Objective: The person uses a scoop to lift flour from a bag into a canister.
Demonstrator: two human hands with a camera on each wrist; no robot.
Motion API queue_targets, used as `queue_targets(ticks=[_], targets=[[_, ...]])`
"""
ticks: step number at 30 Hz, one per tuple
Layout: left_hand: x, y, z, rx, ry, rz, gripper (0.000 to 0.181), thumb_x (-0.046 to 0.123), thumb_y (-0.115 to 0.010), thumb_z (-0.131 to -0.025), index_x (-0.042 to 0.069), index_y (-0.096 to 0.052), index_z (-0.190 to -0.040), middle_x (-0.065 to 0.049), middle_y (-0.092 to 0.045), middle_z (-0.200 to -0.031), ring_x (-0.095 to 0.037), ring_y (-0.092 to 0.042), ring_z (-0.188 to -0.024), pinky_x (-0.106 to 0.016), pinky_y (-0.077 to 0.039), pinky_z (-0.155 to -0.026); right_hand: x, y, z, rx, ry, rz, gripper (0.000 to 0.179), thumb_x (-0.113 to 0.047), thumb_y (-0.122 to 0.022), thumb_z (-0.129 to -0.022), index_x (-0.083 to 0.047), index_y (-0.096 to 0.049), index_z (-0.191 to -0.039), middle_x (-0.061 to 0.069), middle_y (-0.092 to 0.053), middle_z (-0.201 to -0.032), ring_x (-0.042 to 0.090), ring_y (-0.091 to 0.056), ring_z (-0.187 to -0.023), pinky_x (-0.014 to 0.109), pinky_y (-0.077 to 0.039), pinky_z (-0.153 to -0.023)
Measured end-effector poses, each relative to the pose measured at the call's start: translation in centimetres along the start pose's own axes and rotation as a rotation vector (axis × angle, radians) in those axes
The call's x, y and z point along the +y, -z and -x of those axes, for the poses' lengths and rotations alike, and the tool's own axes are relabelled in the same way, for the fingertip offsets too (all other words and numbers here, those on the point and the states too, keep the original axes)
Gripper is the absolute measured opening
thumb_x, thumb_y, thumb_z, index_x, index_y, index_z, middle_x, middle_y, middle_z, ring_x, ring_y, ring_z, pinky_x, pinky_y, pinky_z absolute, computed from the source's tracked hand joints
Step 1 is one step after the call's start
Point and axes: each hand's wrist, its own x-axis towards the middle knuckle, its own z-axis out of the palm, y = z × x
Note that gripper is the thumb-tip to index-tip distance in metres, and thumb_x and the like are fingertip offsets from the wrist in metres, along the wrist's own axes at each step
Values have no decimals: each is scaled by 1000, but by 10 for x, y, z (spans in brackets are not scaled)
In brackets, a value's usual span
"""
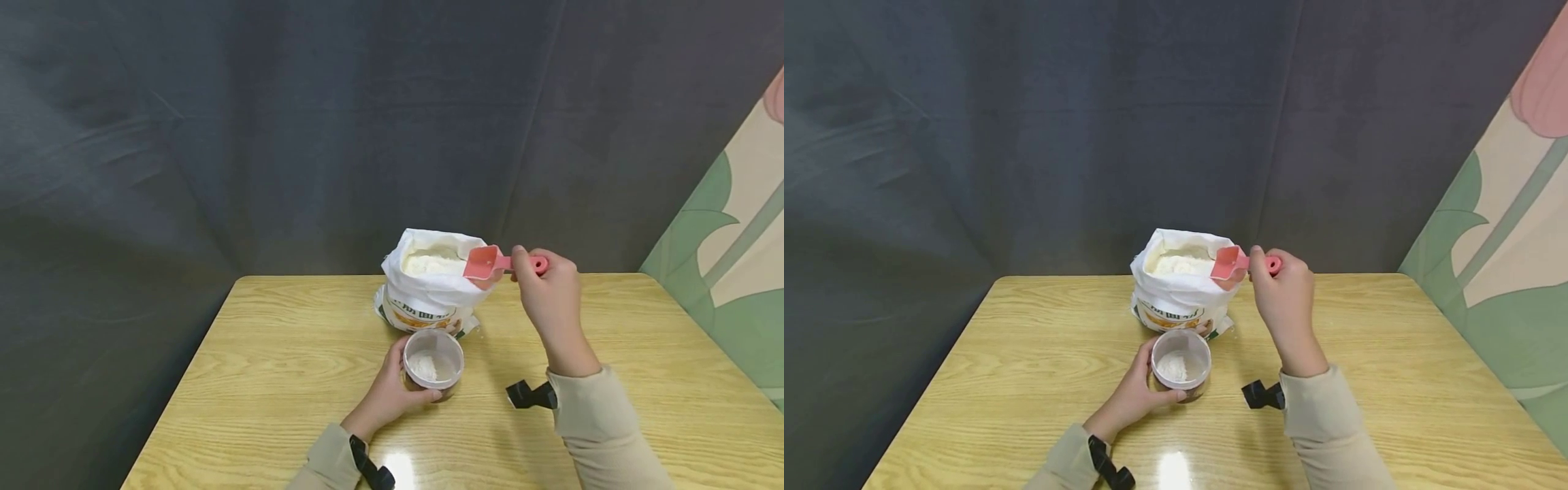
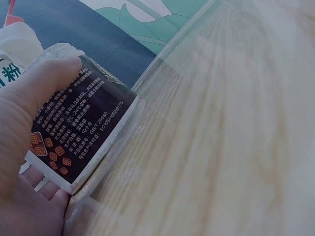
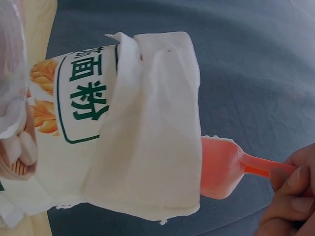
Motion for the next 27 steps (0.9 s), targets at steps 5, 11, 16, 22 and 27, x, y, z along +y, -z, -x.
queue_targets(ticks=[5, 11, 16, 22, 27], targets=[[1, 0, -1, 1, -4, 2, 102, 26, -91, -75, 15, -28, -155, -11, -37, -155, -37, -39, -140, -61, -30, -113, 0, -4, -4, -21, 27, 50, 48, -26, -58, -100, -4, -51, -58, 2, -36, -49, 9, -28, -39, 24, -20, -39], [1, 0, 0, 2, -6, -1, 102, 25, -91, -74, 15, -29, -155, -11, -36, -155, -37, -39, -140, -61, -30, -114, -1, -9, -8, -49, 15, 100, 52, -27, -58, -100, -9, -41, -55, 0, -34, -48, 10, -27, -40, 24, -19, -40], [0, 0, 0, 0, -12, -2, 103, 26, -91, -74, 16, -28, -155, -10, -37, -154, -36, -40, -139, -60, -30, -114, -5, -14, -11, -105, -14, 98, 51, -27, -56, -100, -8, -40, -56, 1, -36, -49, 15, -31, -43, 26, -22, -41], [1, 0, 0, 4, -12, 5, 103, 26, -92, -73, 17, -29, -155, -9, -37, -154, -35, -40, -139, -61, -29, -114, -10, -20, -15, -209, -74, 90, 48, -30, -53, -102, -4, -47, -61, 1, -37, -51, 18, -35, -45, 26, -27, -41], [1, -1, 2, 4, -3, 14, 104, 26, -93, -72, 18, -29, -154, -7, -38, -154, -33, -40, -139, -59, -29, -114, -10, -24, -18, -274, -105, 84, 47, -29, -52, -102, -3, -49, -63, 4, -40, -52, 20, -37, -46, 26, -31, -42]])
